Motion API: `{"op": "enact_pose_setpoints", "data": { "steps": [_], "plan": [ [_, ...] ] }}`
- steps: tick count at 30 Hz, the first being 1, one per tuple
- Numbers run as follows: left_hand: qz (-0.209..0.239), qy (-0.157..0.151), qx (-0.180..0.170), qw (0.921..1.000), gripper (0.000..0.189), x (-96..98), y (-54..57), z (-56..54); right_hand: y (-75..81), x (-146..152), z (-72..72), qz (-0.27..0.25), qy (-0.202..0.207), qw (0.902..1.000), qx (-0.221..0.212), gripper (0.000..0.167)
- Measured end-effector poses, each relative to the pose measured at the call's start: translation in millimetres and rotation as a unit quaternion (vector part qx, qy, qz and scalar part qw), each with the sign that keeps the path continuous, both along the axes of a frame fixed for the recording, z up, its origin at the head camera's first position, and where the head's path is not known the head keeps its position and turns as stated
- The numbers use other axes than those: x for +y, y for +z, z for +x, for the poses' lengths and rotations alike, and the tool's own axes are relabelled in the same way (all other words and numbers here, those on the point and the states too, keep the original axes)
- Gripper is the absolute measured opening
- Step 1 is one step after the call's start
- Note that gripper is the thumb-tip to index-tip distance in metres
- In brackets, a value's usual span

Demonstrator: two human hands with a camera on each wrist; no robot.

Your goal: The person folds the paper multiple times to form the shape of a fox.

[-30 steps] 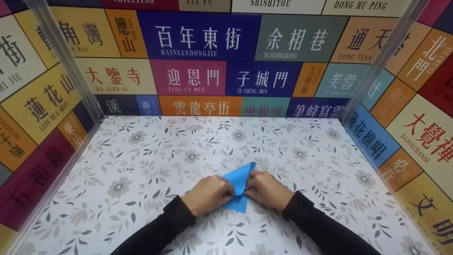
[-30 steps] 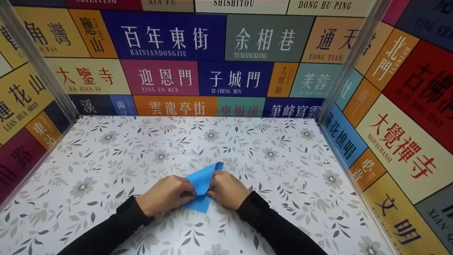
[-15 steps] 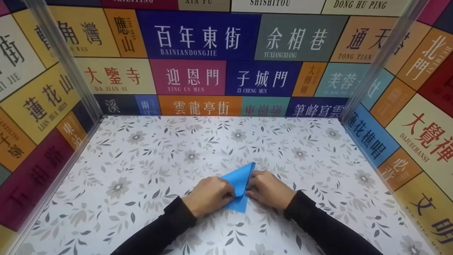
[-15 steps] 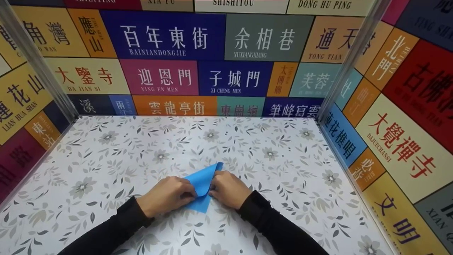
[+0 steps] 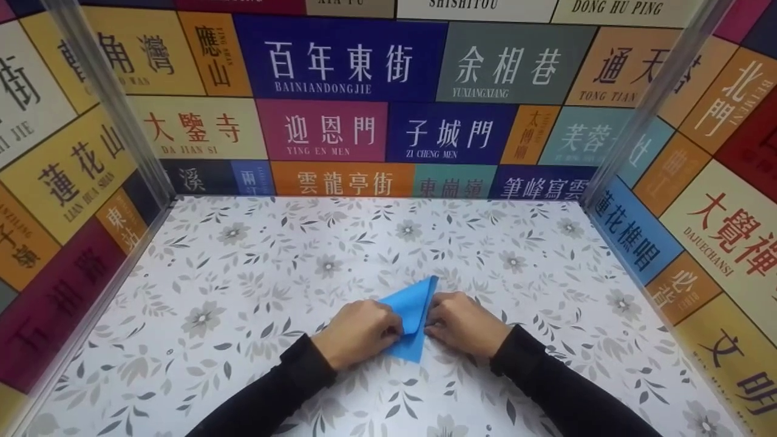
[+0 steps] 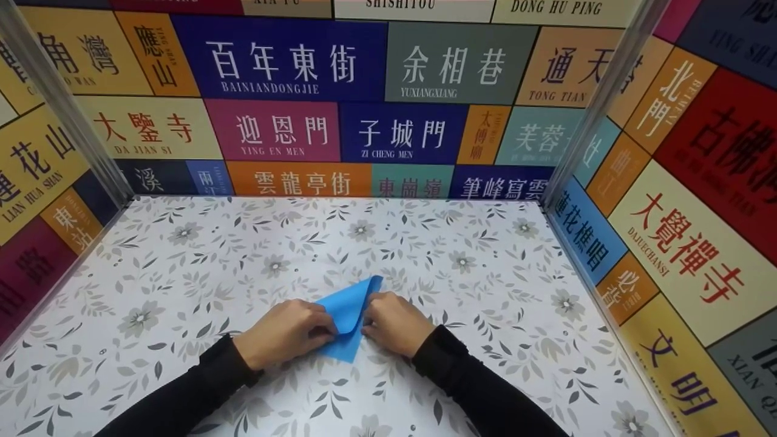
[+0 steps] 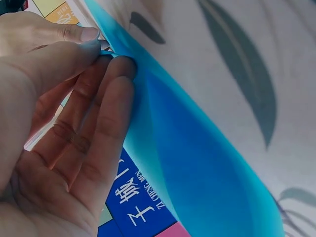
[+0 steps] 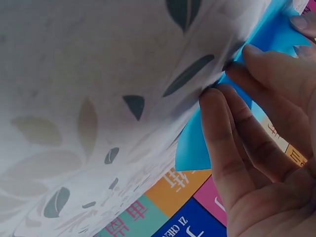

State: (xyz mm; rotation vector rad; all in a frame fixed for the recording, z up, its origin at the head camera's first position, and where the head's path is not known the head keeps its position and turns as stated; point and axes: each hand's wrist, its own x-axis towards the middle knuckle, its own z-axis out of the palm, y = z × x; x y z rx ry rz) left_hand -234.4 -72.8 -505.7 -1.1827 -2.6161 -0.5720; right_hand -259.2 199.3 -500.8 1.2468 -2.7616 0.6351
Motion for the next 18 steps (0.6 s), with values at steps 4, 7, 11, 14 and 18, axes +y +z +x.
{"op": "enact_pose_setpoints", "data": {
  "steps": [4, 7, 11, 14, 18],
  "plan": [
    [-0.001, 0.0, -0.006, 1.0, 0.006, 1.4, 2.0, 1.2, 1.6, 2, 0.1, 0.003, 0.011, 0.9999, 0.002, 0.005],
    [0.0, -0.003, -0.01, 0.9999, 0.006, 2.8, 2.8, 3.2, 1.0, 3, -0.1, 0.004, 0.015, 0.9999, 0.005, 0.007],
    [0.003, -0.013, -0.004, 0.9999, 0.006, 4.9, 2.3, 6.3, 0.0, 3, 0.3, 0.0, 0.02, 0.9998, 0.007, 0.007],
    [-0.003, -0.021, 0.004, 0.9998, 0.005, 6.2, 2.3, 9.0, -0.2, 4, 0.7, -0.006, 0.025, 0.9997, 0.006, 0.008],
    [-0.015, -0.026, 0.006, 0.9995, 0.004, 7.6, 2.7, 12.1, -0.1, 4, 1.3, -0.013, 0.023, 0.9996, -0.002, 0.011]
  ]
}}
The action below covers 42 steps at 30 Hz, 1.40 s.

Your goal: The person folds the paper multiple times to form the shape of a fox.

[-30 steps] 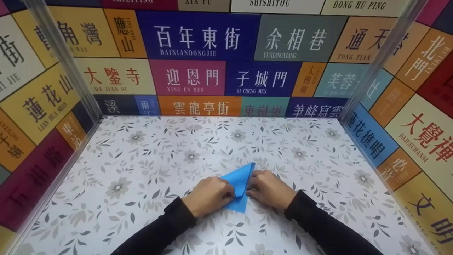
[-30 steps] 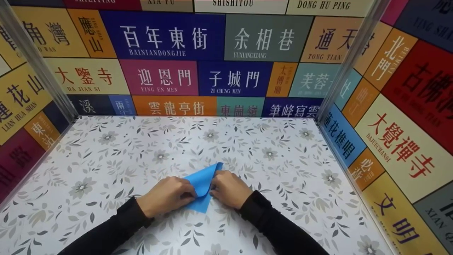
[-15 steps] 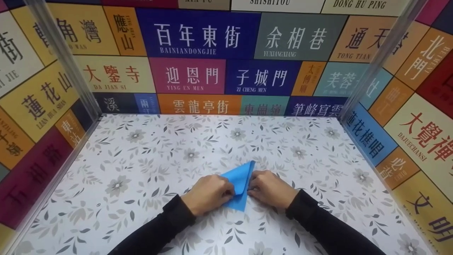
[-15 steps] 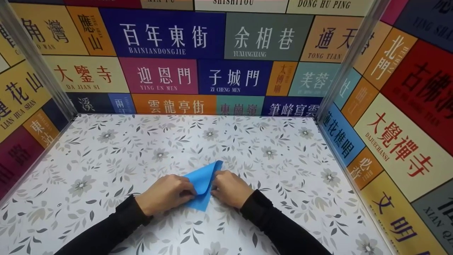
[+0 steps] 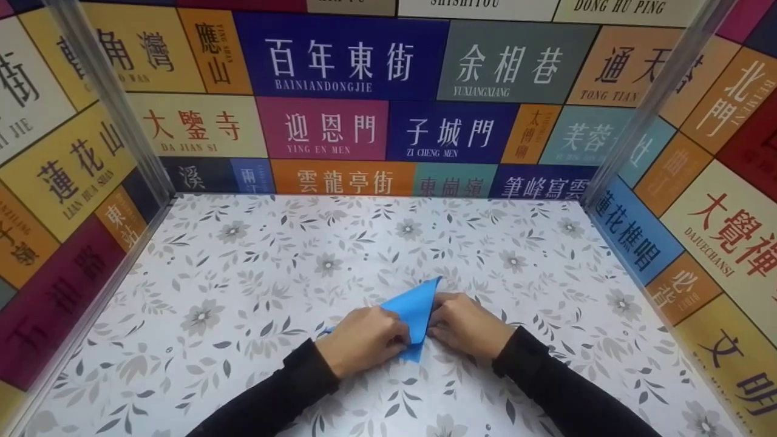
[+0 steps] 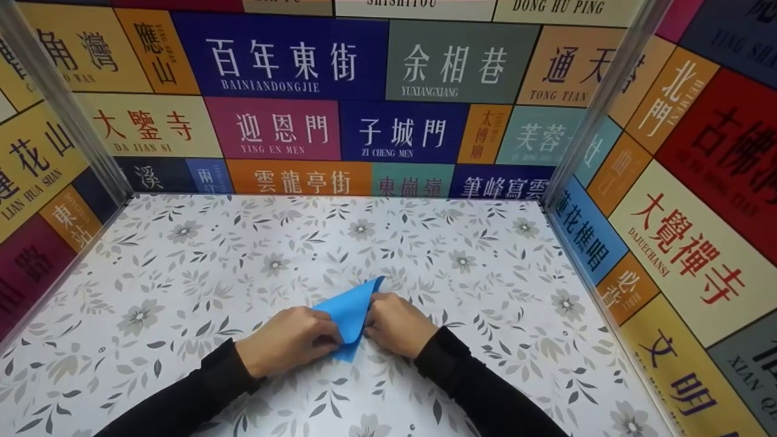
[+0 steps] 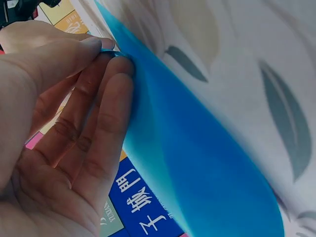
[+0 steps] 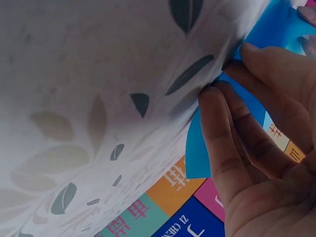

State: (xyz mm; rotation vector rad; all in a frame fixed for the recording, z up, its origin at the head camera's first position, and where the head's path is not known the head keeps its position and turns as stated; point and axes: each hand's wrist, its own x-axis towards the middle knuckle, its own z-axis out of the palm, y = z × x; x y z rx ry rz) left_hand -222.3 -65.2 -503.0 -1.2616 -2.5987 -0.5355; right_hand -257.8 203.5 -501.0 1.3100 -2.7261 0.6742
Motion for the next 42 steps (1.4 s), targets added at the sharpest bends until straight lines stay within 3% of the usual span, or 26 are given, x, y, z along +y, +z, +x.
{"op": "enact_pose_setpoints", "data": {
  "steps": [10, 27, 35, 42],
  "plan": [
    [-0.012, 0.005, 0.012, 0.9998, 0.005, -0.4, -4.9, 4.1, -1.3, -2, 1.5, -0.003, -0.011, 0.9999, -0.006, 0.009],
    [-0.037, -0.019, -0.009, 0.9991, 0.008, 0.4, -5.2, 2.7, 0.4, 3, -1.1, 0.003, -0.002, 1.0, -0.006, 0.004],
    [-0.052, -0.017, -0.016, 0.9984, 0.009, 1.2, -5.9, 2.0, 14.1, 6, -3.0, -0.012, -0.029, 0.9995, -0.004, 0.006],
    [-0.049, -0.02, -0.03, 0.9982, 0.01, 2.1, -6.0, 1.8, 30.3, 9, -10.4, -0.014, -0.05, 0.9979, 0.039, 0.017]
  ]
}}
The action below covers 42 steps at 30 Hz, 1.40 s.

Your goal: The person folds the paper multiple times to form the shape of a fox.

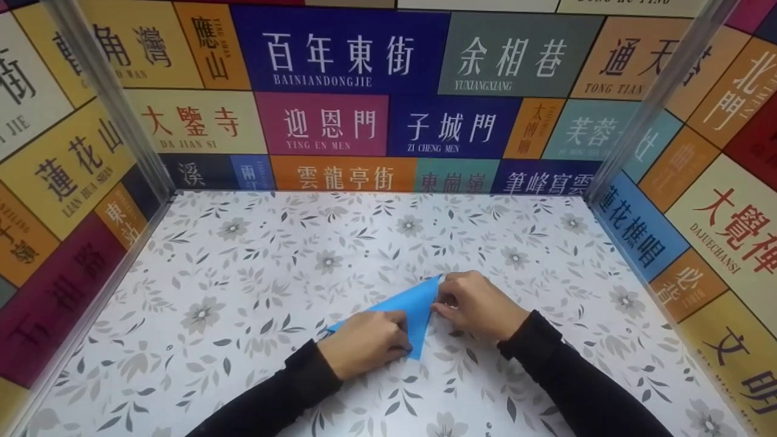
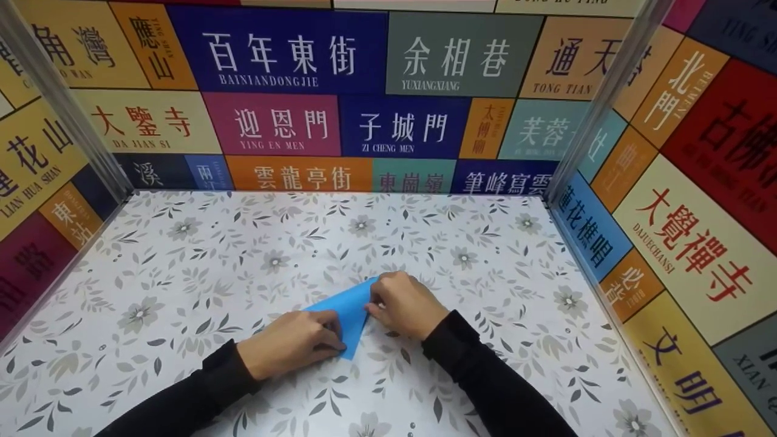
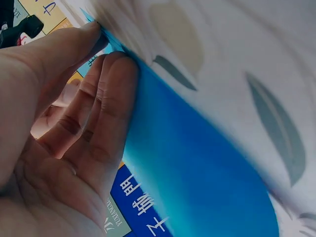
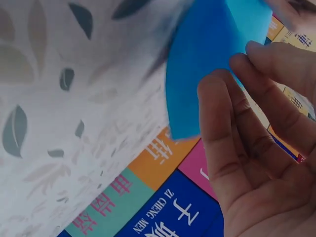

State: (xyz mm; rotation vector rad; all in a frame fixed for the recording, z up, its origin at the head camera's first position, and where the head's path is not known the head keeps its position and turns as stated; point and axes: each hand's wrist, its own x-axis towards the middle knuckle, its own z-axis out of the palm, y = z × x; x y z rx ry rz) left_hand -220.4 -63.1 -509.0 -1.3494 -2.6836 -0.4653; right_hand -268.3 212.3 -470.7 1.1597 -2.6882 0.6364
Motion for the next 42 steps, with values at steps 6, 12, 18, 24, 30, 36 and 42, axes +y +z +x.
{"op": "enact_pose_setpoints", "data": {
  "steps": [6, 12, 18, 24, 30, 36, 42],
  "plan": [
    [-0.001, -0.006, 0.0, 1.0, 0.009, -0.2, -0.3, 0.2, 5.6, -6, -6.7, -0.008, 0.001, 0.9995, 0.029, 0.012],
    [-0.009, -0.008, 0.004, 0.9999, 0.008, -0.9, -0.1, -0.1, 4.3, -19, -16.3, 0.015, 0.027, 0.9984, 0.048, 0.029],
    [-0.005, -0.013, 0.005, 0.9999, 0.006, -1.1, 0.4, -0.7, -2.5, -29, -21.0, 0.053, 0.034, 0.9976, 0.029, 0.032],
    [0.006, -0.02, 0.021, 0.9995, 0.005, -0.4, 0.1, -1.6, -7.8, -33, -18.8, 0.064, 0.028, 0.9975, 0.009, 0.029],
    [0.001, -0.014, 0.035, 0.9993, 0.006, -0.2, -0.4, -0.4, -11.6, -33, -18.1, 0.063, 0.024, 0.9977, 0.002, 0.029],
    [-0.005, -0.012, 0.021, 0.9997, 0.009, -0.4, -0.5, -0.2, -14.5, -32, -18.6, 0.063, 0.027, 0.9976, 0.008, 0.031],
    [-0.007, -0.017, 0.019, 0.9996, 0.01, -0.6, 0.4, 0.0, -16.4, -32, -18.3, 0.071, 0.025, 0.9972, 0.002, 0.034]
  ]
}}
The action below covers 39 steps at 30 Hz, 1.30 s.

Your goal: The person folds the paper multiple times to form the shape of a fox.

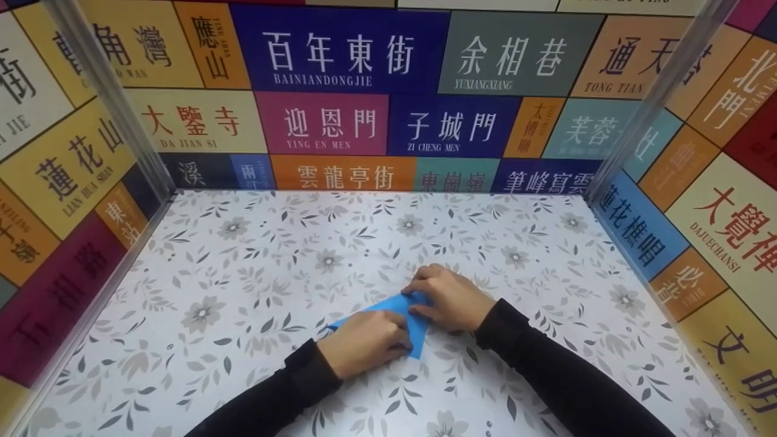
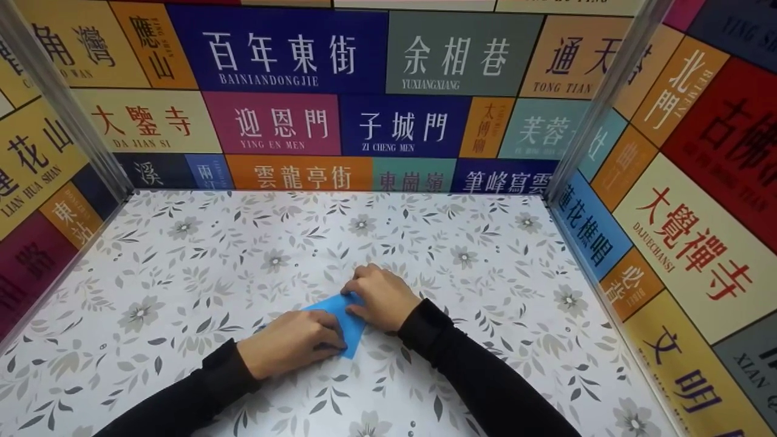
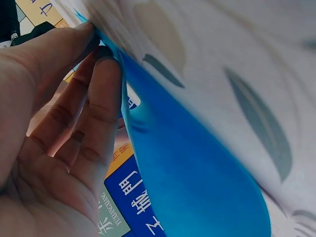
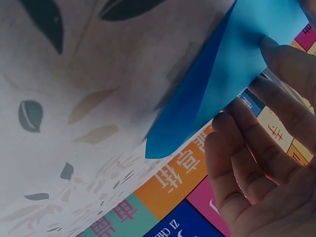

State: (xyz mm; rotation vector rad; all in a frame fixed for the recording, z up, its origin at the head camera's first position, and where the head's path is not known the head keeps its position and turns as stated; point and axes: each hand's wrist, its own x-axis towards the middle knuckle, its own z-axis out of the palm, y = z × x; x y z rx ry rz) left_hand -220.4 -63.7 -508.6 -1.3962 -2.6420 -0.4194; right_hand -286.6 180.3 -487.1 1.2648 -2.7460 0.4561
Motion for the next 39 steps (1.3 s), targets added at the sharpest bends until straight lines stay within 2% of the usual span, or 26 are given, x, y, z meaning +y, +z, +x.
{"op": "enact_pose_setpoints", "data": {
  "steps": [20, 29, 39],
  "plan": [
    [-0.001, 0.006, 0.005, 1.0, 0.008, -1.2, -2.5, -0.2, -5.9, 2, 1.5, -0.03, 0.01, 0.9995, 0.002, 0.034],
    [0.008, -0.001, -0.01, 0.9999, 0.009, -1.1, -2.6, -1.6, -9.9, 4, -0.1, -0.034, 0.032, 0.9986, 0.024, 0.021],
    [0.013, -0.004, -0.003, 0.9999, 0.005, -3.3, -1.1, -0.5, -12.8, 6, -0.3, -0.034, 0.05, 0.9975, -0.037, 0.007]
  ]
}}
